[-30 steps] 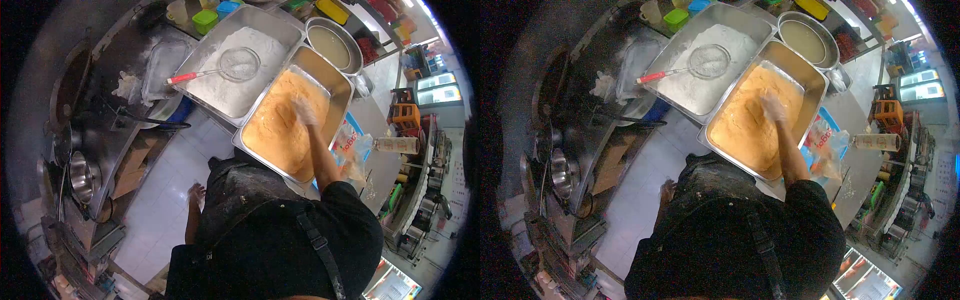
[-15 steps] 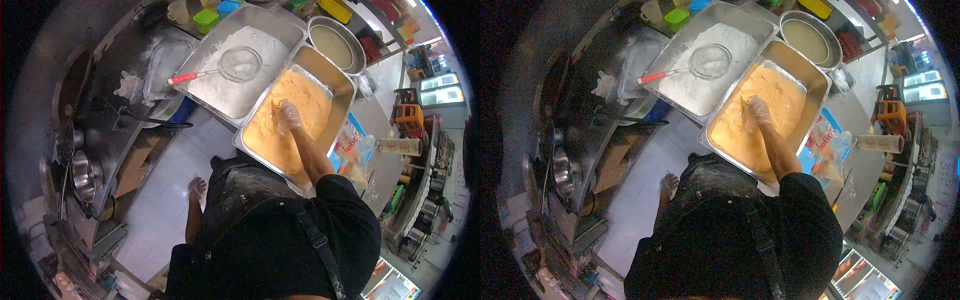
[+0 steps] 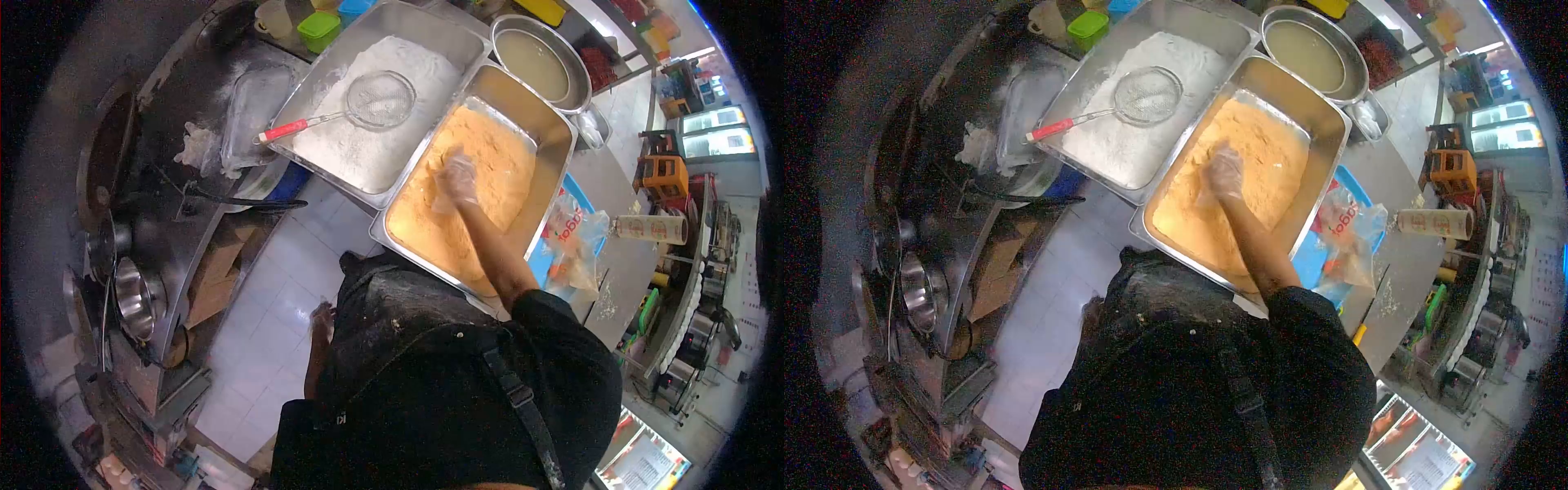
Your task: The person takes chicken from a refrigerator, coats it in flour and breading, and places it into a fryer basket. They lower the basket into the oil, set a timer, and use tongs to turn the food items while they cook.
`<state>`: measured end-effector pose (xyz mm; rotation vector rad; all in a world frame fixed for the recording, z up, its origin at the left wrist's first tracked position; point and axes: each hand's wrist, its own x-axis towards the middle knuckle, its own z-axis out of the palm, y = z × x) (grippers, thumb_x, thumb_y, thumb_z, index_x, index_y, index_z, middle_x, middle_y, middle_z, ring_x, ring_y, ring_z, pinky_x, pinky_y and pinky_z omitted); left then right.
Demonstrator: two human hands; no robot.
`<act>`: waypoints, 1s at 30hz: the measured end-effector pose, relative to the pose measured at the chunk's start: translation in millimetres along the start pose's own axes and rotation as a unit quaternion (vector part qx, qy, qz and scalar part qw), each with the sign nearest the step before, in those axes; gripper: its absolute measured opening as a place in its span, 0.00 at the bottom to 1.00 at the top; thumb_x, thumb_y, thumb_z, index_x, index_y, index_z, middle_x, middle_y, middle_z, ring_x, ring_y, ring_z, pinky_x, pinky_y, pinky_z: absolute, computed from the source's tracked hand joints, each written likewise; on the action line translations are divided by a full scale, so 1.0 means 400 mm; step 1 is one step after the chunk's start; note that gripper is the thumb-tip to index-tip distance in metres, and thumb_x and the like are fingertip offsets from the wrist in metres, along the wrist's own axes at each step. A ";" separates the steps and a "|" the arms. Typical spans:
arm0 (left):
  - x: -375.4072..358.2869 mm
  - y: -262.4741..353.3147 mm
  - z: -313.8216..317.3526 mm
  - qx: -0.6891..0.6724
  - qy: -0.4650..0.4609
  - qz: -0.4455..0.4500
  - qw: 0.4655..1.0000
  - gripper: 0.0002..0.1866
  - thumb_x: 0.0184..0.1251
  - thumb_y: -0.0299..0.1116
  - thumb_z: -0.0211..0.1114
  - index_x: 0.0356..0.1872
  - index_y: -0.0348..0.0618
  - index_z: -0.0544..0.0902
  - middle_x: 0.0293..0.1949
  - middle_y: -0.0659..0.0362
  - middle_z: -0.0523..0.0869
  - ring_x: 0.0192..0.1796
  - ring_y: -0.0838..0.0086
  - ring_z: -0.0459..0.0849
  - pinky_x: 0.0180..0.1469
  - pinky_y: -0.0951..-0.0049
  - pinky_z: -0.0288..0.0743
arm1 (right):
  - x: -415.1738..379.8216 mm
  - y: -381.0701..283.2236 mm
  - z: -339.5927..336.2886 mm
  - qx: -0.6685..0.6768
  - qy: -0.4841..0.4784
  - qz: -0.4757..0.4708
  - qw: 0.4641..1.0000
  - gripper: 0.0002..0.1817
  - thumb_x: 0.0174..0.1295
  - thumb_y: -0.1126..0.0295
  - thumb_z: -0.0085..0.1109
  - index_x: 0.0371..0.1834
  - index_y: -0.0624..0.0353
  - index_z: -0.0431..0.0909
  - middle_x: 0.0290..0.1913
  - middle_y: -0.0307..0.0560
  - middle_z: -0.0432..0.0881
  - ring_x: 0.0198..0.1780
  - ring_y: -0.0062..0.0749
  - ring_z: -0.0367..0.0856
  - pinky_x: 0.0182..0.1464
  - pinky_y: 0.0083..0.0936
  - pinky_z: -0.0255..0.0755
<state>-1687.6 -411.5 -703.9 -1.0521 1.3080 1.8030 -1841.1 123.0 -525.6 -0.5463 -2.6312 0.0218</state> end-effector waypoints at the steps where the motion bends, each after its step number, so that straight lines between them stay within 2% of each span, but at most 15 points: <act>1: -0.007 -0.007 0.008 0.026 0.028 0.023 0.999 0.14 0.60 0.40 0.57 0.37 0.38 0.74 0.27 0.55 0.77 0.28 0.66 0.76 0.28 0.69 0.69 | 0.007 -0.027 -0.003 -0.005 -0.106 0.084 0.991 0.18 0.60 0.61 0.44 0.47 0.62 0.70 0.26 0.52 0.74 0.28 0.45 0.73 0.33 0.33 0.68; 2: -0.016 -0.005 0.012 0.051 0.058 0.048 0.996 0.15 0.60 0.40 0.58 0.37 0.37 0.75 0.27 0.55 0.77 0.28 0.66 0.76 0.28 0.70 0.70 | 0.026 -0.023 -0.021 0.227 -0.151 0.159 0.949 0.19 0.57 0.62 0.48 0.46 0.64 0.70 0.23 0.53 0.73 0.28 0.43 0.73 0.32 0.34 0.69; 6: -0.182 0.179 0.152 0.005 -0.017 0.023 1.000 0.20 0.58 0.40 0.59 0.46 0.37 0.72 0.36 0.50 0.79 0.32 0.63 0.77 0.33 0.66 0.71 | 0.059 0.022 -0.035 0.298 -0.076 0.159 0.938 0.19 0.57 0.64 0.50 0.49 0.62 0.67 0.21 0.47 0.71 0.26 0.34 0.72 0.29 0.29 0.69; 7: -0.113 0.162 0.094 0.001 -0.017 0.023 1.000 0.20 0.58 0.40 0.59 0.46 0.37 0.72 0.36 0.50 0.79 0.32 0.63 0.77 0.33 0.66 0.71 | 0.067 0.007 -0.125 0.487 -0.088 0.228 0.838 0.20 0.58 0.65 0.50 0.52 0.61 0.64 0.24 0.43 0.71 0.26 0.29 0.71 0.28 0.25 0.68; 9: 0.023 0.124 -0.014 -0.106 -0.260 -0.020 0.960 0.22 0.58 0.43 0.59 0.49 0.39 0.71 0.39 0.50 0.79 0.32 0.64 0.77 0.34 0.64 0.71 | 0.074 -0.020 -0.259 0.781 -0.103 0.334 0.517 0.23 0.60 0.68 0.50 0.57 0.59 0.57 0.28 0.34 0.71 0.26 0.19 0.69 0.25 0.17 0.66; 11: 0.008 0.109 0.002 -0.085 -0.216 -0.012 0.973 0.21 0.59 0.44 0.57 0.48 0.39 0.72 0.39 0.52 0.79 0.33 0.64 0.77 0.32 0.67 0.70 | 0.017 0.080 -0.079 0.773 -0.109 0.275 0.561 0.21 0.59 0.71 0.51 0.55 0.61 0.61 0.31 0.35 0.71 0.30 0.17 0.68 0.27 0.16 0.66; 13: -0.001 0.097 0.038 0.057 -0.023 0.020 0.998 0.20 0.59 0.43 0.58 0.47 0.40 0.72 0.38 0.52 0.79 0.32 0.65 0.77 0.32 0.68 0.69 | 0.016 0.089 -0.039 0.818 -0.105 0.220 0.521 0.16 0.60 0.70 0.51 0.50 0.62 0.67 0.31 0.35 0.72 0.31 0.17 0.69 0.30 0.18 0.66; 14: -0.023 0.110 0.049 0.061 -0.025 0.021 0.998 0.20 0.59 0.43 0.58 0.47 0.40 0.72 0.38 0.52 0.79 0.32 0.65 0.77 0.32 0.68 0.69 | 0.014 0.078 -0.042 0.818 -0.101 0.220 0.521 0.16 0.60 0.70 0.51 0.50 0.62 0.67 0.31 0.35 0.72 0.31 0.17 0.69 0.30 0.18 0.66; 16: -0.138 0.194 0.115 0.017 -0.039 -0.039 0.998 0.20 0.59 0.44 0.57 0.46 0.40 0.73 0.38 0.52 0.79 0.33 0.65 0.77 0.32 0.67 0.69 | 0.036 0.021 -0.102 0.619 0.025 0.135 0.774 0.13 0.59 0.69 0.53 0.45 0.62 0.72 0.31 0.33 0.71 0.31 0.17 0.68 0.32 0.18 0.66; 17: -0.107 0.184 0.087 0.018 -0.041 -0.038 0.998 0.20 0.59 0.44 0.57 0.46 0.40 0.73 0.38 0.52 0.79 0.33 0.65 0.77 0.32 0.67 0.69 | 0.034 0.025 -0.094 0.618 0.027 0.135 0.774 0.13 0.59 0.69 0.53 0.45 0.62 0.72 0.31 0.33 0.71 0.31 0.17 0.68 0.32 0.18 0.66; 19: -0.008 0.125 -0.023 -0.009 -0.228 -0.054 0.972 0.20 0.58 0.44 0.58 0.45 0.39 0.73 0.37 0.52 0.79 0.32 0.65 0.77 0.33 0.67 0.70 | 0.017 0.045 -0.052 0.652 0.001 0.215 0.727 0.15 0.57 0.69 0.56 0.45 0.63 0.72 0.34 0.34 0.73 0.34 0.19 0.70 0.36 0.19 0.66; 23: -0.109 0.104 0.023 -0.073 -0.174 0.079 0.979 0.19 0.57 0.42 0.58 0.43 0.38 0.74 0.35 0.52 0.79 0.32 0.64 0.77 0.33 0.68 0.71 | 0.078 0.037 -0.298 0.769 -0.048 0.112 0.627 0.17 0.55 0.70 0.59 0.47 0.63 0.71 0.38 0.37 0.75 0.38 0.23 0.72 0.40 0.20 0.67; 25: -0.116 0.107 0.047 0.003 -0.015 0.042 0.999 0.18 0.57 0.41 0.59 0.42 0.38 0.74 0.34 0.52 0.79 0.31 0.65 0.77 0.33 0.67 0.72 | 0.140 -0.012 -0.412 0.688 -0.015 0.242 0.684 0.18 0.54 0.68 0.60 0.47 0.62 0.72 0.42 0.39 0.76 0.41 0.27 0.74 0.42 0.21 0.68; 29: -0.186 0.117 0.085 0.052 -0.058 0.093 0.993 0.18 0.57 0.41 0.59 0.42 0.37 0.74 0.34 0.52 0.79 0.31 0.66 0.77 0.34 0.68 0.72 | 0.081 0.030 -0.315 0.547 0.040 0.179 0.817 0.19 0.53 0.67 0.61 0.48 0.60 0.72 0.43 0.42 0.77 0.39 0.26 0.75 0.40 0.21 0.69; 30: -0.205 0.121 0.111 0.048 -0.047 0.100 0.993 0.17 0.58 0.41 0.59 0.41 0.37 0.74 0.33 0.52 0.79 0.31 0.66 0.77 0.33 0.68 0.72 | 0.048 0.081 -0.260 0.492 -0.029 0.160 0.855 0.19 0.54 0.68 0.60 0.48 0.61 0.71 0.44 0.44 0.77 0.38 0.26 0.76 0.39 0.21 0.70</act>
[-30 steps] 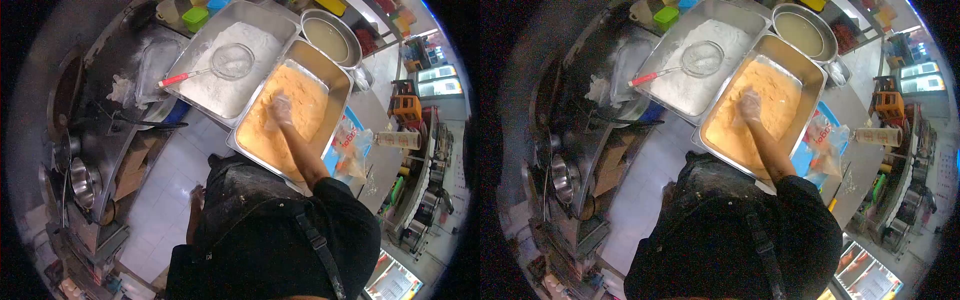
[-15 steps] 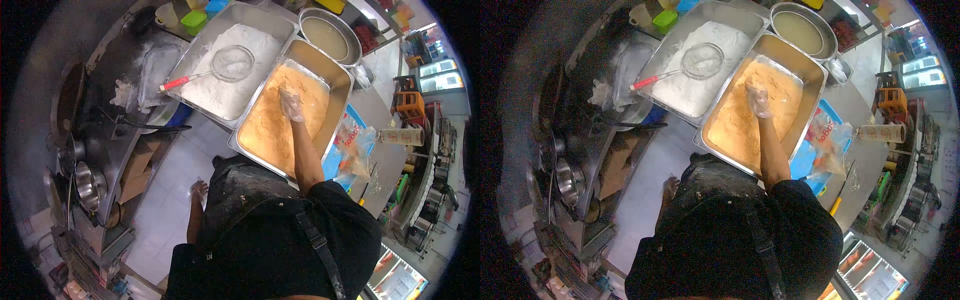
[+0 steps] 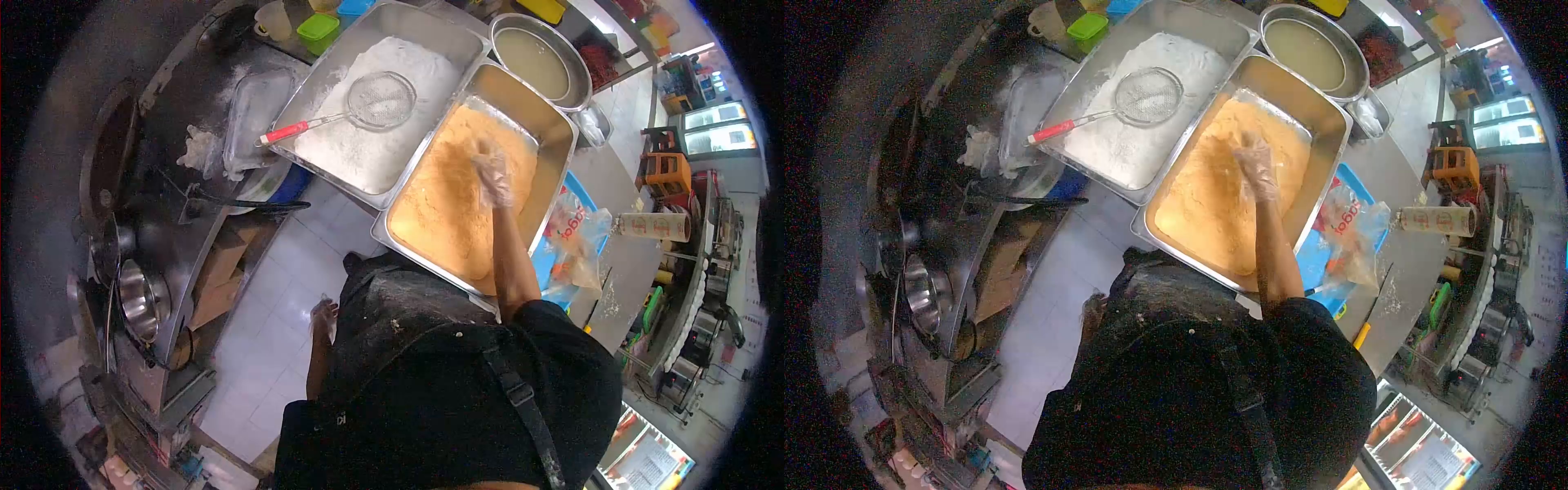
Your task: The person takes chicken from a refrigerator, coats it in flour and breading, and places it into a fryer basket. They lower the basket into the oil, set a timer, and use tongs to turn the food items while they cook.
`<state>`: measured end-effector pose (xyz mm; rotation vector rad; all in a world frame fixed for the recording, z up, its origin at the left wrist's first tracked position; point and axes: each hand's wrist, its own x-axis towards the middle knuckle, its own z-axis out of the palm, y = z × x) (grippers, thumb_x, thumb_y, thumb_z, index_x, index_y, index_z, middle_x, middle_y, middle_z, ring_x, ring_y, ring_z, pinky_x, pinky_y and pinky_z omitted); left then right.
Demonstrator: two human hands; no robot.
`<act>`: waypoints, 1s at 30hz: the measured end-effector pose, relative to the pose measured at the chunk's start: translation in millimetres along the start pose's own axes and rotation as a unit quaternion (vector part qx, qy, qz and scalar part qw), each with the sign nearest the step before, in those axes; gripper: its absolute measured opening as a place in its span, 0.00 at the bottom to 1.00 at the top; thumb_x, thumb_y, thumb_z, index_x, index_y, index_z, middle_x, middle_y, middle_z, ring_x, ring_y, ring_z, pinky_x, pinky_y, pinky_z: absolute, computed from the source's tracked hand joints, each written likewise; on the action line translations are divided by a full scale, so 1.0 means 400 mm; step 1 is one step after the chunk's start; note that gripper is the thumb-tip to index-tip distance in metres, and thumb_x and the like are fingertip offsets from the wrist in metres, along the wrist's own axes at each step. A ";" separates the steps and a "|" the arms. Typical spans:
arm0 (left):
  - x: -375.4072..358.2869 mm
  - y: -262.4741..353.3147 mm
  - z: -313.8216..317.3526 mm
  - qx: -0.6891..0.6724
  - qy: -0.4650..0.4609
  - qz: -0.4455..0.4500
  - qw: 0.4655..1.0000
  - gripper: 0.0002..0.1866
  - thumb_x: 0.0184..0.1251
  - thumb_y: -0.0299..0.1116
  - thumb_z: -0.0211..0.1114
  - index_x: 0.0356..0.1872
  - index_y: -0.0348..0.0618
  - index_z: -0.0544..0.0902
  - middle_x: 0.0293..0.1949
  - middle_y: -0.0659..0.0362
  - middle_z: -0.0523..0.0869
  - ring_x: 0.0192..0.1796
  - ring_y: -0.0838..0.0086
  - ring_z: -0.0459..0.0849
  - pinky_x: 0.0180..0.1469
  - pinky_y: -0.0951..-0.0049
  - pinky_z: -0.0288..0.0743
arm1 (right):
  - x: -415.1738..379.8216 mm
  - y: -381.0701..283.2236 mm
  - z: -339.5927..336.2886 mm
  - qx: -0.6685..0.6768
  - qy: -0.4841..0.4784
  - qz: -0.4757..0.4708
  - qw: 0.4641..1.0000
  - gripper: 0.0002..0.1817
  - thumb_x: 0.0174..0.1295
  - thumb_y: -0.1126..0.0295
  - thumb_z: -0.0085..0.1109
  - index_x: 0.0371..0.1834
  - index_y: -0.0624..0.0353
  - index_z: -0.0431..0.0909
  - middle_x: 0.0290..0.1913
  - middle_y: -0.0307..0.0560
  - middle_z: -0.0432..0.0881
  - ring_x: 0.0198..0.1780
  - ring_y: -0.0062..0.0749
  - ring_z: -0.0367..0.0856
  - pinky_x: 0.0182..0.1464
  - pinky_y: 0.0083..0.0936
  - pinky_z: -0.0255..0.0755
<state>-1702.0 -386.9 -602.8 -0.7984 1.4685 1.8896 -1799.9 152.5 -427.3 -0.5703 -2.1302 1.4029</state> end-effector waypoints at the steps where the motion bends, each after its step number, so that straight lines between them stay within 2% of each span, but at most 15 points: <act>1: -0.004 0.011 0.020 -0.005 0.013 0.009 1.000 0.16 0.58 0.40 0.59 0.39 0.37 0.74 0.32 0.53 0.78 0.30 0.66 0.77 0.33 0.68 0.71 | 0.003 0.051 -0.020 -0.076 -0.060 0.011 0.995 0.19 0.54 0.68 0.59 0.49 0.61 0.71 0.44 0.47 0.77 0.38 0.27 0.77 0.39 0.22 0.71; 3: 0.015 0.035 0.039 -0.030 0.025 -0.003 0.999 0.15 0.59 0.40 0.58 0.38 0.37 0.74 0.31 0.53 0.78 0.29 0.66 0.77 0.32 0.68 0.71 | 0.046 -0.018 -0.020 -0.135 -0.018 -0.062 0.989 0.16 0.58 0.67 0.53 0.48 0.62 0.71 0.41 0.48 0.79 0.37 0.30 0.78 0.39 0.24 0.73; 6: 0.003 0.019 0.018 -0.049 0.020 -0.020 0.998 0.14 0.59 0.39 0.58 0.36 0.37 0.74 0.30 0.53 0.77 0.28 0.67 0.76 0.29 0.69 0.70 | 0.050 -0.221 -0.061 -0.040 0.039 0.130 0.990 0.18 0.55 0.59 0.57 0.40 0.62 0.74 0.35 0.39 0.77 0.34 0.26 0.75 0.37 0.25 0.69; 7: 0.012 0.012 0.012 -0.063 0.005 -0.002 0.998 0.13 0.60 0.38 0.57 0.36 0.37 0.74 0.29 0.54 0.77 0.27 0.67 0.75 0.27 0.69 0.69 | 0.075 -0.132 -0.067 -0.233 0.000 0.096 0.968 0.14 0.53 0.62 0.55 0.38 0.58 0.76 0.32 0.40 0.78 0.33 0.28 0.77 0.35 0.27 0.71; 10: 0.104 -0.035 -0.076 -0.084 -0.017 -0.090 0.992 0.13 0.60 0.38 0.57 0.38 0.38 0.74 0.29 0.54 0.78 0.26 0.66 0.75 0.26 0.70 0.69 | 0.103 0.094 -0.074 -0.668 -0.168 -0.072 0.721 0.07 0.43 0.68 0.54 0.27 0.47 0.80 0.27 0.38 0.81 0.31 0.29 0.80 0.30 0.28 0.73; 13: 0.126 -0.030 -0.106 -0.250 -0.203 -0.112 0.940 0.15 0.62 0.41 0.53 0.39 0.39 0.73 0.29 0.54 0.78 0.28 0.65 0.76 0.26 0.69 0.68 | 0.086 -0.009 -0.040 -0.670 -0.283 0.054 0.685 0.07 0.38 0.65 0.58 0.24 0.46 0.80 0.28 0.38 0.82 0.32 0.29 0.80 0.29 0.28 0.71; 14: 0.117 -0.019 -0.089 -0.250 -0.201 -0.113 0.941 0.15 0.62 0.41 0.53 0.39 0.39 0.73 0.29 0.54 0.78 0.28 0.65 0.76 0.26 0.69 0.68 | 0.114 0.339 -0.048 -0.534 -0.199 0.099 0.815 0.10 0.38 0.63 0.58 0.26 0.48 0.81 0.28 0.37 0.82 0.30 0.32 0.80 0.27 0.27 0.70; 15: 0.104 -0.005 -0.061 -0.128 -0.103 -0.105 0.981 0.16 0.62 0.43 0.51 0.40 0.40 0.73 0.29 0.54 0.78 0.28 0.65 0.76 0.27 0.68 0.68 | 0.108 0.323 -0.045 -0.535 -0.200 0.106 0.814 0.10 0.38 0.63 0.58 0.26 0.48 0.81 0.28 0.37 0.82 0.30 0.32 0.80 0.27 0.27 0.70; 17: 0.116 -0.012 -0.067 -0.001 -0.007 -0.093 0.996 0.17 0.63 0.45 0.48 0.41 0.40 0.73 0.30 0.54 0.78 0.29 0.65 0.76 0.27 0.67 0.68 | 0.126 0.220 -0.031 -0.646 -0.462 -0.062 0.605 0.10 0.43 0.63 0.57 0.27 0.53 0.81 0.28 0.42 0.82 0.28 0.33 0.79 0.26 0.27 0.71; 18: 0.163 -0.045 -0.121 -0.055 -0.063 -0.107 0.991 0.18 0.63 0.46 0.47 0.41 0.40 0.73 0.31 0.54 0.79 0.29 0.65 0.75 0.27 0.67 0.67 | 0.133 0.196 -0.040 -0.645 -0.461 -0.065 0.606 0.10 0.43 0.63 0.57 0.27 0.53 0.81 0.28 0.42 0.82 0.28 0.33 0.79 0.26 0.27 0.71; 21: 0.155 -0.028 -0.126 -0.224 -0.223 -0.138 0.939 0.16 0.64 0.43 0.47 0.40 0.40 0.72 0.31 0.56 0.74 0.30 0.69 0.71 0.30 0.69 0.66 | 0.108 0.126 -0.097 -0.154 -0.093 0.161 0.970 0.22 0.39 0.61 0.63 0.39 0.61 0.79 0.28 0.44 0.82 0.31 0.31 0.79 0.33 0.24 0.70; 23: 0.150 -0.047 -0.130 -0.328 -0.321 -0.159 0.874 0.12 0.64 0.39 0.49 0.37 0.40 0.71 0.30 0.59 0.70 0.31 0.72 0.67 0.34 0.73 0.66 | 0.090 0.020 -0.091 -0.185 -0.090 0.202 0.957 0.19 0.44 0.67 0.62 0.41 0.62 0.78 0.25 0.42 0.80 0.24 0.24 0.76 0.26 0.20 0.68; 25: 0.181 -0.108 -0.145 -0.031 -0.013 -0.048 0.998 0.19 0.64 0.45 0.48 0.43 0.39 0.73 0.33 0.51 0.78 0.27 0.66 0.75 0.28 0.66 0.68 | 0.081 0.001 -0.106 0.122 -0.028 0.112 0.986 0.14 0.49 0.70 0.58 0.41 0.62 0.78 0.23 0.38 0.77 0.21 0.17 0.72 0.22 0.18 0.66; 26: 0.179 -0.108 -0.157 -0.027 -0.014 -0.049 0.998 0.19 0.64 0.45 0.48 0.43 0.39 0.73 0.33 0.51 0.78 0.27 0.66 0.75 0.28 0.66 0.68 | 0.070 -0.027 -0.112 0.122 -0.025 0.114 0.986 0.14 0.49 0.70 0.58 0.41 0.62 0.78 0.23 0.38 0.77 0.21 0.17 0.72 0.22 0.18 0.66; 30: 0.173 -0.061 -0.111 -0.110 -0.035 -0.107 0.988 0.15 0.62 0.42 0.54 0.37 0.39 0.75 0.27 0.54 0.77 0.23 0.69 0.74 0.23 0.70 0.66 | 0.026 -0.073 -0.005 -0.226 0.034 -0.098 0.969 0.08 0.55 0.71 0.52 0.36 0.61 0.78 0.25 0.48 0.79 0.25 0.33 0.77 0.27 0.25 0.69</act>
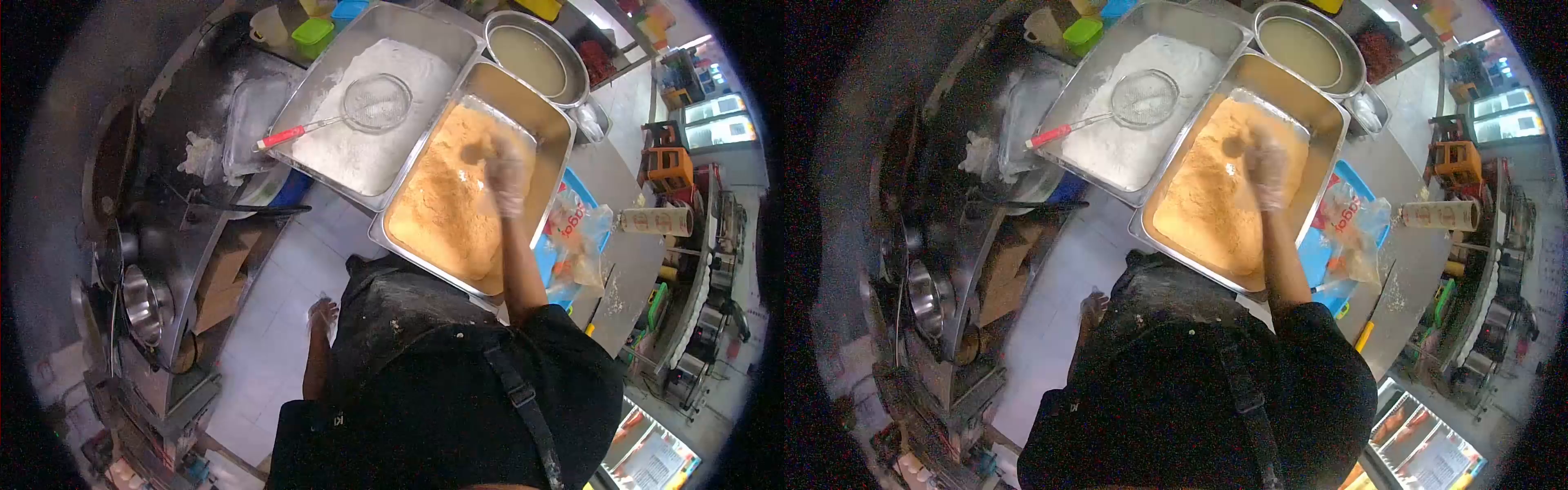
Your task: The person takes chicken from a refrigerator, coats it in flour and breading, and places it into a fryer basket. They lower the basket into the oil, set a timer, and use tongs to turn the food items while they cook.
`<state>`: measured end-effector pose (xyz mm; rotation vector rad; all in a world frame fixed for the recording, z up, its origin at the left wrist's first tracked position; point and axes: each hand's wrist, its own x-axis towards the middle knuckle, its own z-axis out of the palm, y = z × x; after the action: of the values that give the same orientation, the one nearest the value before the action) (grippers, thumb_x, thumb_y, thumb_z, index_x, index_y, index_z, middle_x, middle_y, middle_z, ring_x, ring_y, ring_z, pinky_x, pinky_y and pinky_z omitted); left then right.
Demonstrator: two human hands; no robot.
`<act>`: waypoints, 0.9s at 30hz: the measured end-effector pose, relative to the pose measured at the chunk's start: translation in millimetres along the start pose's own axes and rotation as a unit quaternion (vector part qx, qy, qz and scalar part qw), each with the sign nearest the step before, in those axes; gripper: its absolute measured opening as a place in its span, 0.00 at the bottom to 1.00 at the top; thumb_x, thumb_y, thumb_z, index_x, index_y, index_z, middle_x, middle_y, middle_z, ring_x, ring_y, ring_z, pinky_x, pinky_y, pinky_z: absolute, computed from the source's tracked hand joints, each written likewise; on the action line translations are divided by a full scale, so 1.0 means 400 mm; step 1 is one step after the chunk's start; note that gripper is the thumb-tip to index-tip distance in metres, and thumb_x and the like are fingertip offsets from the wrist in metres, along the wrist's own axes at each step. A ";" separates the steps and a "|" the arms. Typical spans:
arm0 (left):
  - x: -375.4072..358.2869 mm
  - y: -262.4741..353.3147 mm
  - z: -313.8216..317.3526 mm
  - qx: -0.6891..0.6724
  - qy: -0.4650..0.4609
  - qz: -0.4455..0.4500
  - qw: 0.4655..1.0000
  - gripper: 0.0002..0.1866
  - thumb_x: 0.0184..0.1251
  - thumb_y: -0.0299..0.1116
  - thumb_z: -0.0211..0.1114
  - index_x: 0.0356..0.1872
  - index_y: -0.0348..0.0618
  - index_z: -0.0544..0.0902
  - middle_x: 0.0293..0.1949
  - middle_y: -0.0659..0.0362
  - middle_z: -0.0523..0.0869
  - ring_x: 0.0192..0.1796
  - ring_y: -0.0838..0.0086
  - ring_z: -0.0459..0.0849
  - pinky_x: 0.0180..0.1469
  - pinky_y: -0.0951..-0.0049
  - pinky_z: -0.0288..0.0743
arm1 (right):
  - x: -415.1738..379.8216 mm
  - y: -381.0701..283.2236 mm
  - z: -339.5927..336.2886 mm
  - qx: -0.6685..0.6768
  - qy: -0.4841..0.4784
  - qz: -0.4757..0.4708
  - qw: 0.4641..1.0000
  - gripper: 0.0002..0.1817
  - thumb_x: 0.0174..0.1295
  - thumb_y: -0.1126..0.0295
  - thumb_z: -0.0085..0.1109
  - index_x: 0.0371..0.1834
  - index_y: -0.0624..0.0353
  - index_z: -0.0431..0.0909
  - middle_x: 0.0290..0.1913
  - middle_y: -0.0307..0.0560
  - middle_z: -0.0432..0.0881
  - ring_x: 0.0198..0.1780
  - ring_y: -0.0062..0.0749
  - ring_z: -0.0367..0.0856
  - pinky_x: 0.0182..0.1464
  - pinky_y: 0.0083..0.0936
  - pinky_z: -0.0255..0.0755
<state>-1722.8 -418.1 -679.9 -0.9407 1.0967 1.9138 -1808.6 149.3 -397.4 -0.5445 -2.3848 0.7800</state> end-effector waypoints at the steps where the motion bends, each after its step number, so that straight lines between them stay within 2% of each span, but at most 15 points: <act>1: 0.013 -0.015 0.004 -0.032 0.044 -0.042 0.998 0.14 0.61 0.41 0.56 0.35 0.39 0.75 0.26 0.56 0.77 0.21 0.71 0.73 0.21 0.72 0.66 | -0.025 0.044 0.038 -0.102 0.019 -0.069 0.992 0.08 0.56 0.72 0.50 0.34 0.61 0.77 0.27 0.52 0.80 0.27 0.40 0.78 0.29 0.28 0.70; 2: -0.002 -0.029 0.016 -0.028 0.042 -0.048 0.998 0.14 0.61 0.41 0.56 0.35 0.39 0.75 0.26 0.56 0.77 0.21 0.71 0.73 0.21 0.72 0.66 | -0.043 0.052 0.024 -0.108 0.020 -0.064 0.992 0.08 0.56 0.72 0.50 0.34 0.61 0.77 0.27 0.52 0.80 0.27 0.40 0.78 0.29 0.28 0.70; 4: -0.061 -0.001 0.064 0.003 0.006 0.002 1.000 0.12 0.60 0.40 0.57 0.32 0.40 0.75 0.23 0.58 0.75 0.21 0.71 0.73 0.21 0.72 0.65 | -0.041 0.038 0.038 -0.068 -0.086 -0.057 0.992 0.09 0.55 0.74 0.46 0.36 0.60 0.77 0.32 0.56 0.78 0.34 0.49 0.77 0.34 0.34 0.70; 6: -0.074 0.028 0.059 0.017 -0.006 0.036 0.999 0.11 0.60 0.39 0.58 0.31 0.41 0.75 0.21 0.59 0.74 0.20 0.72 0.72 0.21 0.73 0.65 | 0.018 -0.071 -0.028 -0.030 -0.056 -0.023 0.998 0.10 0.55 0.75 0.45 0.37 0.59 0.77 0.32 0.56 0.78 0.35 0.49 0.77 0.35 0.35 0.70; 9: 0.015 0.036 0.009 -0.189 -0.224 -0.085 0.952 0.10 0.59 0.39 0.59 0.34 0.44 0.75 0.23 0.59 0.75 0.24 0.71 0.74 0.23 0.70 0.68 | -0.011 -0.006 -0.001 -0.073 0.010 0.038 0.997 0.11 0.55 0.74 0.44 0.38 0.57 0.76 0.32 0.56 0.78 0.36 0.48 0.77 0.37 0.35 0.69; 10: -0.019 0.063 0.030 -0.060 -0.157 -0.097 0.981 0.11 0.58 0.40 0.59 0.36 0.45 0.74 0.26 0.58 0.77 0.25 0.70 0.75 0.25 0.70 0.69 | -0.052 0.068 0.052 -0.025 -0.002 0.017 1.000 0.11 0.55 0.74 0.45 0.39 0.57 0.77 0.31 0.55 0.79 0.37 0.46 0.78 0.37 0.35 0.69; 11: -0.041 0.062 0.040 -0.059 -0.156 -0.103 0.981 0.11 0.58 0.40 0.59 0.36 0.45 0.74 0.26 0.58 0.77 0.25 0.70 0.75 0.25 0.70 0.69 | -0.092 0.145 0.095 0.022 -0.013 -0.004 1.000 0.11 0.54 0.74 0.46 0.39 0.56 0.77 0.30 0.55 0.79 0.37 0.45 0.78 0.37 0.35 0.69; 13: -0.053 0.058 0.061 0.107 0.002 -0.063 0.992 0.11 0.60 0.41 0.57 0.36 0.45 0.74 0.27 0.58 0.78 0.24 0.71 0.74 0.26 0.72 0.68 | -0.108 0.223 0.127 -0.022 -0.081 0.003 0.996 0.10 0.53 0.72 0.50 0.38 0.57 0.77 0.33 0.53 0.80 0.38 0.42 0.79 0.39 0.34 0.69; 14: -0.046 0.052 0.079 0.102 0.000 -0.055 0.993 0.11 0.60 0.41 0.57 0.36 0.45 0.74 0.27 0.58 0.78 0.24 0.71 0.74 0.26 0.72 0.68 | -0.084 0.229 0.129 -0.006 -0.087 0.046 0.995 0.10 0.52 0.70 0.53 0.38 0.58 0.77 0.33 0.52 0.81 0.37 0.41 0.79 0.39 0.32 0.70; 16: -0.068 0.012 0.069 0.102 0.054 0.095 0.989 0.12 0.62 0.43 0.54 0.35 0.45 0.73 0.27 0.59 0.77 0.25 0.72 0.74 0.26 0.74 0.66 | -0.110 0.236 0.104 0.019 -0.104 0.156 0.982 0.12 0.50 0.68 0.58 0.38 0.58 0.78 0.33 0.50 0.81 0.35 0.38 0.79 0.39 0.29 0.70; 20: -0.038 0.006 0.038 0.128 0.102 0.007 0.986 0.14 0.62 0.44 0.53 0.38 0.44 0.74 0.28 0.58 0.78 0.27 0.70 0.76 0.26 0.75 0.66 | -0.110 0.241 0.102 0.033 -0.053 0.233 0.970 0.11 0.49 0.72 0.58 0.37 0.60 0.78 0.29 0.45 0.81 0.30 0.30 0.78 0.35 0.25 0.71; 22: -0.036 0.011 0.011 0.135 -0.074 0.073 0.985 0.15 0.63 0.44 0.52 0.41 0.43 0.74 0.29 0.56 0.78 0.29 0.67 0.76 0.26 0.75 0.66 | -0.101 0.307 0.129 0.258 -0.058 0.271 0.926 0.09 0.50 0.75 0.57 0.35 0.63 0.77 0.28 0.41 0.78 0.27 0.23 0.75 0.28 0.20 0.70; 23: -0.043 0.014 0.031 0.136 -0.077 0.074 0.985 0.15 0.63 0.44 0.52 0.41 0.43 0.74 0.29 0.56 0.78 0.29 0.67 0.76 0.26 0.75 0.66 | -0.097 0.314 0.131 0.258 -0.056 0.270 0.926 0.09 0.50 0.75 0.57 0.35 0.63 0.77 0.28 0.41 0.78 0.27 0.23 0.75 0.28 0.20 0.70; 25: -0.162 0.054 0.179 0.207 0.070 0.049 0.975 0.15 0.63 0.44 0.52 0.40 0.43 0.75 0.32 0.54 0.79 0.30 0.65 0.77 0.28 0.73 0.67 | -0.089 0.262 0.107 0.336 -0.047 0.356 0.870 0.08 0.51 0.75 0.57 0.34 0.64 0.75 0.28 0.41 0.77 0.25 0.22 0.74 0.23 0.18 0.68; 27: -0.026 -0.020 0.042 0.144 0.070 0.069 0.985 0.16 0.63 0.44 0.52 0.41 0.42 0.75 0.33 0.53 0.80 0.32 0.65 0.77 0.30 0.70 0.68 | -0.074 0.278 0.110 0.301 -0.055 0.317 0.898 0.07 0.51 0.75 0.57 0.34 0.64 0.74 0.28 0.41 0.76 0.24 0.22 0.74 0.22 0.18 0.68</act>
<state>-1715.1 -402.3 -667.9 -0.8627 1.5102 1.7531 -1791.6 199.0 -508.8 -1.0306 -1.8794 1.7879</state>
